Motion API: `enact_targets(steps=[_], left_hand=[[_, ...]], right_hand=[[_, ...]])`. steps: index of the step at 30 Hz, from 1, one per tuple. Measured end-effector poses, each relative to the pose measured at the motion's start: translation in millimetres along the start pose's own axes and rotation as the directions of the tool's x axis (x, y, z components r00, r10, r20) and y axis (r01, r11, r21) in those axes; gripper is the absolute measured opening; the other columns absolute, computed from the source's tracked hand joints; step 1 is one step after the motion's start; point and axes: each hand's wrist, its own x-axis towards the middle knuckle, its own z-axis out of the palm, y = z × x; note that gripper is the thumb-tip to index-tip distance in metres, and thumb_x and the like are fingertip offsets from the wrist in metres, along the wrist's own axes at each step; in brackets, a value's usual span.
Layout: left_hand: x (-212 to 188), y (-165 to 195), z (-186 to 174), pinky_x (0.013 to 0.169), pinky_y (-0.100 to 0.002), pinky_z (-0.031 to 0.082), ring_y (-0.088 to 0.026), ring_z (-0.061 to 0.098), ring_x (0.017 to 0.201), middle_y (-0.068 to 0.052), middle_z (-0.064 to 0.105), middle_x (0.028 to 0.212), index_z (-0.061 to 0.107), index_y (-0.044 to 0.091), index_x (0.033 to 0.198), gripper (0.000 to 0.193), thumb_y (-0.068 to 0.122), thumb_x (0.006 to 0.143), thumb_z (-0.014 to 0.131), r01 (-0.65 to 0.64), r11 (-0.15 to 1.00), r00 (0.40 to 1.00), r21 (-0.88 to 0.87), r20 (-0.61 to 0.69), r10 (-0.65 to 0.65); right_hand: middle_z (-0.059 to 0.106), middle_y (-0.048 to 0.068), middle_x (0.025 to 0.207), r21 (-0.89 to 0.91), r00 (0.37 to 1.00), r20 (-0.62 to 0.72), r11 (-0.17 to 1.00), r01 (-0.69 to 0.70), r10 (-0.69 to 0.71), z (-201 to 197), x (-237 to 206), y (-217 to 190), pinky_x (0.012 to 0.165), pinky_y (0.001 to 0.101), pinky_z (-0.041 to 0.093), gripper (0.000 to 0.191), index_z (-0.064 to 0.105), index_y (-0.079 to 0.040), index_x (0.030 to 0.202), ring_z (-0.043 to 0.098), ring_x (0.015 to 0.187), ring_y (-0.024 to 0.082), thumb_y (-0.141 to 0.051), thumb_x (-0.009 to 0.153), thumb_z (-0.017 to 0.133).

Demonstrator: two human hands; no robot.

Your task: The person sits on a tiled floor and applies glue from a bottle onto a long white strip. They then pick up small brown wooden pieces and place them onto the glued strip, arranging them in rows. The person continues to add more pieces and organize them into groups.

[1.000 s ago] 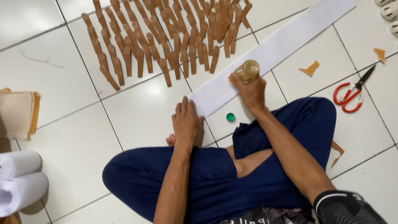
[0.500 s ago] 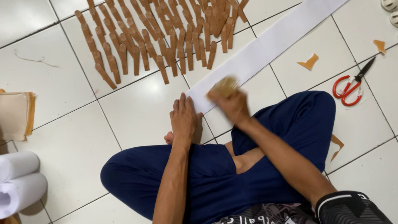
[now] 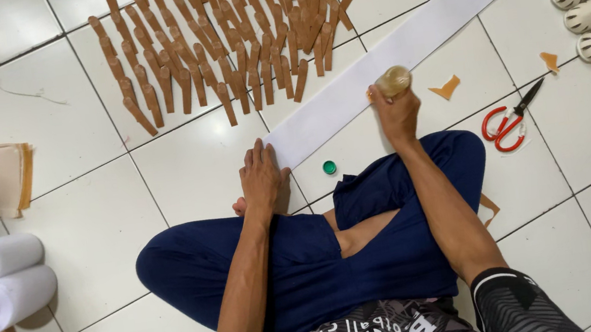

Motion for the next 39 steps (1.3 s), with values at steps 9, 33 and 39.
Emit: enact_targets(steps=[9,33,39], left_hand=[[-13.0,-2.5,-10.0,0.113,-0.056,0.030,-0.049,0.031,0.142,-0.036,0.029,0.154,0.037,-0.012,0.142,0.100,0.029,0.069,0.091,0.119,0.984,0.972,-0.130,-0.187,-0.143],[-6.5,-9.5,-14.4,0.117,-0.054,0.031,-0.053,0.034,0.140,-0.041,0.031,0.150,0.051,-0.015,0.114,0.080,0.030,0.065,0.094,0.131,0.978,0.968,-0.162,-0.194,-0.162],[-7.2,-6.8,-20.2,0.117,-0.054,0.029,-0.055,0.032,0.139,-0.042,0.028,0.150,0.048,-0.017,0.117,0.085,0.030,0.064,0.095,0.124,0.979,0.972,-0.163,-0.178,-0.153]], right_hand=[[0.076,0.011,0.109,0.267,0.906,0.338,0.949,0.167,-0.254,48.5,-82.7,-63.6,0.081,0.0314,0.064,0.029,0.070,0.001,0.112,0.076,0.096,0.018,-0.014,0.091,0.081],[0.073,0.014,0.089,0.312,0.700,0.464,0.840,0.444,-0.543,145.3,-79.0,-56.7,0.061,0.0314,0.062,0.042,0.061,0.001,0.120,0.075,0.076,0.021,-0.031,0.098,0.076],[0.077,0.012,0.085,0.249,0.720,0.553,0.907,0.339,-0.420,151.7,-57.6,-55.2,0.059,0.0326,0.065,0.027,0.067,-0.007,0.109,0.078,0.071,0.021,-0.032,0.100,0.073]])
